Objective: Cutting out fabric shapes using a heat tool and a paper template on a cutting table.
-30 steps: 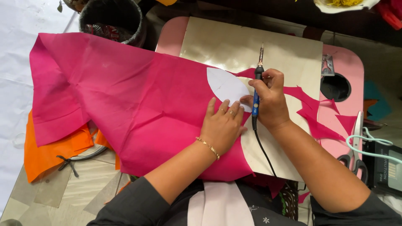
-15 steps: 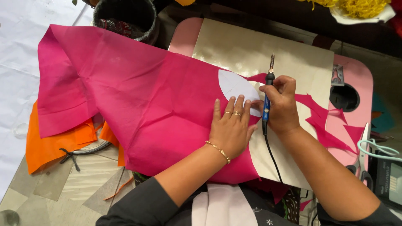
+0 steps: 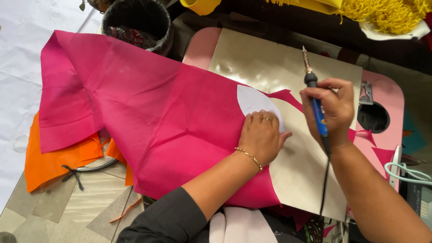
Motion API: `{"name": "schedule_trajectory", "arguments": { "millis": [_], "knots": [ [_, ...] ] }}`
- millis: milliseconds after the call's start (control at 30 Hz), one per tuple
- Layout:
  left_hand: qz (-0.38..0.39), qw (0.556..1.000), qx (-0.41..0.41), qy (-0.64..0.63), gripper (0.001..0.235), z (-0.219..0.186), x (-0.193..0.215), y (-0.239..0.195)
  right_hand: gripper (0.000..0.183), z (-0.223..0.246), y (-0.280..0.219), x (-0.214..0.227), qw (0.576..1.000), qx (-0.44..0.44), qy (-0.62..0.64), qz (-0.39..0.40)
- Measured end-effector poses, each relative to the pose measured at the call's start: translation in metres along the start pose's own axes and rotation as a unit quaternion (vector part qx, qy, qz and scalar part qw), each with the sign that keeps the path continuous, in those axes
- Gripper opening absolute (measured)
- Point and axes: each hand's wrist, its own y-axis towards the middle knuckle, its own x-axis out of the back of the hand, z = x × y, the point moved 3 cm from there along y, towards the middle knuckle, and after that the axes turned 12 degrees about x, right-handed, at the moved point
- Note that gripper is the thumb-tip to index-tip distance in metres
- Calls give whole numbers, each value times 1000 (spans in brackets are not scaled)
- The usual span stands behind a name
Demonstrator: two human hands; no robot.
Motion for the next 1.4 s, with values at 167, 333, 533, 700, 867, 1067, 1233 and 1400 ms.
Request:
{"name": "schedule_trajectory", "arguments": {
  "millis": [167, 333, 533, 700, 867, 1067, 1233, 1400],
  "knots": [
    [62, 997, 30, 43, 77, -9, -22, 14, 13, -4, 4, 8, 1000, 1, 9, 1],
    [34, 993, 71, 89, 75, -15, -37, 6, 10, -2, 3, 12, 999, 2, 32, 19],
    [7, 996, 81, 28, 87, -10, -36, -5, 11, -1, 0, 18, 999, 9, 37, 22],
    [49, 998, 36, 28, 93, -6, -25, -13, 10, 3, -1, 25, 999, 5, 41, 27],
    [29, 999, 14, 18, 100, -3, -19, -30, 10, 10, -4, 35, 997, -16, 65, 37],
    [34, 998, -21, 41, 101, 0, -8, -63, 17, 6, -13, 47, 970, -167, 162, 66],
    [43, 997, -53, 31, 100, 4, 7, -92, 10, -10, -11, 40, 850, -356, 383, 57],
    [58, 996, -57, 40, 100, 5, 12, -101, 11, -34, 0, 7, 743, -430, 511, 44]
  ]
}}
